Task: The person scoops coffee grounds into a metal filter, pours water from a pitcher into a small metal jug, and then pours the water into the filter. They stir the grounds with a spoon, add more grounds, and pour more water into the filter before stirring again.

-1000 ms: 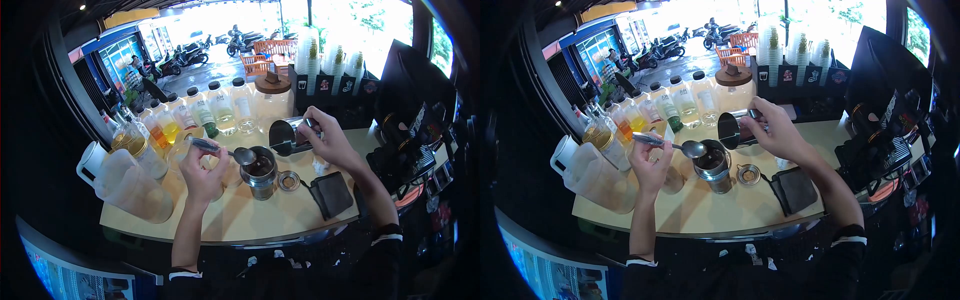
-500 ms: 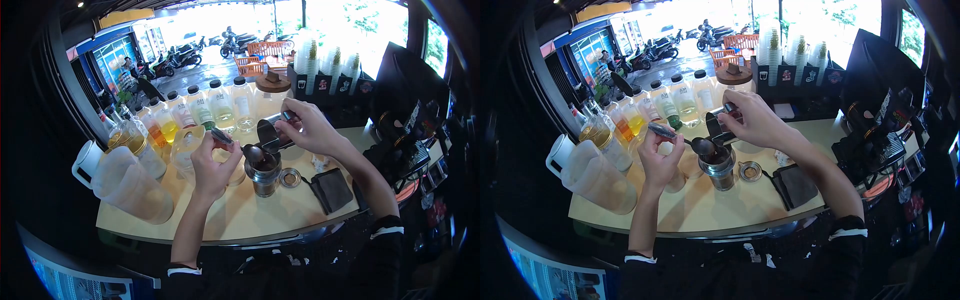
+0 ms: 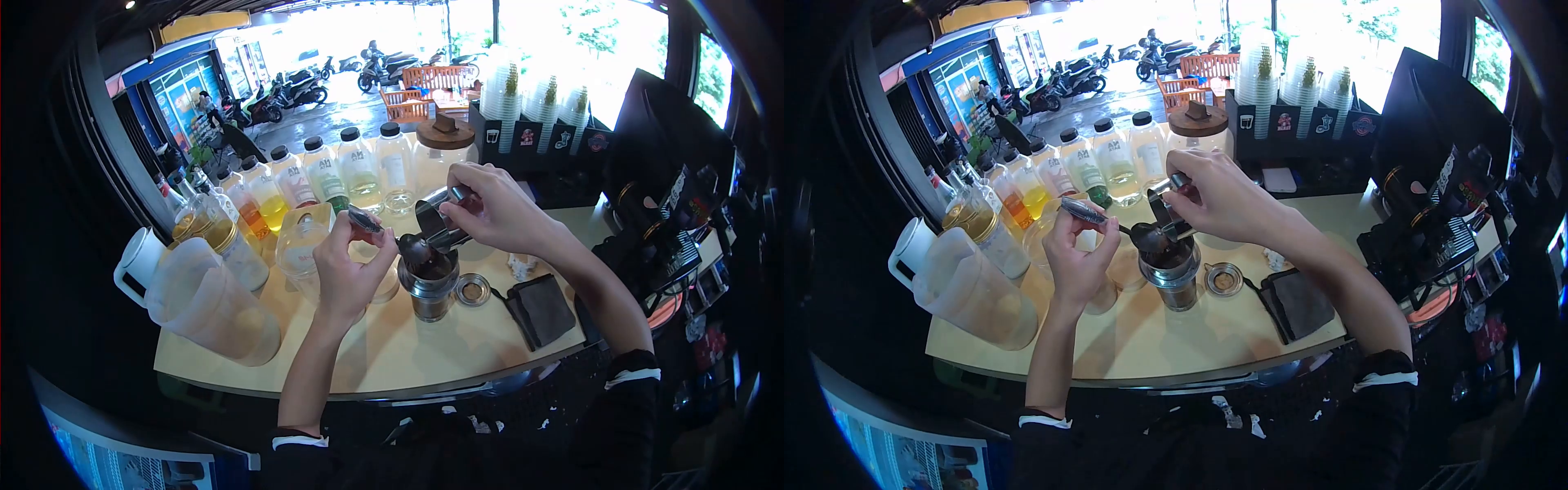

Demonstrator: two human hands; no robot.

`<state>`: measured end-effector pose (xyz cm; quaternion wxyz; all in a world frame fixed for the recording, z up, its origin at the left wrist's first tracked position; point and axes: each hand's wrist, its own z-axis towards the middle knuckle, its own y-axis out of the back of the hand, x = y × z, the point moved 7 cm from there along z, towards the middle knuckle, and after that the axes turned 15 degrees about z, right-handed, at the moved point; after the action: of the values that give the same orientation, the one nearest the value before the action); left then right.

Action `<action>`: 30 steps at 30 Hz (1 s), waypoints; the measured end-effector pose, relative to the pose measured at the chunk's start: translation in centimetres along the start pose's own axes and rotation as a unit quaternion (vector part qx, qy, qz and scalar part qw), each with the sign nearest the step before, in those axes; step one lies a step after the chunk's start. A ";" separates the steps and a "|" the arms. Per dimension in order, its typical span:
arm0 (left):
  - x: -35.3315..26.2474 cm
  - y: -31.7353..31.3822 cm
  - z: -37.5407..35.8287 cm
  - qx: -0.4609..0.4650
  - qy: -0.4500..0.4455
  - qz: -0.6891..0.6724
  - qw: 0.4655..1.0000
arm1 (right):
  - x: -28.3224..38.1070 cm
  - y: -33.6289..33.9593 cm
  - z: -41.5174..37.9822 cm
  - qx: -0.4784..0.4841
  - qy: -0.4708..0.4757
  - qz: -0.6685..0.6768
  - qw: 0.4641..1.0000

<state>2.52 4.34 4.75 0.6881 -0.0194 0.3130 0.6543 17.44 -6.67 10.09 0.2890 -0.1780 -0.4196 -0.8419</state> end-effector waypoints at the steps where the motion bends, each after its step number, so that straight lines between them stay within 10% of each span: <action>1: 0.0 0.0 0.0 -0.002 -0.001 -0.001 1.000 | 0.1 -0.1 0.0 0.001 0.008 0.000 1.000; 30: -2.1 3.1 0.0 -0.054 -0.029 0.069 0.996 | 0.1 -0.2 0.6 -0.006 -0.002 0.029 1.000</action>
<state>-0.22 2.90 6.88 0.6482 -0.0165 0.2579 0.7163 17.24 -6.15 10.36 0.3110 -0.1933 -0.4101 -0.8353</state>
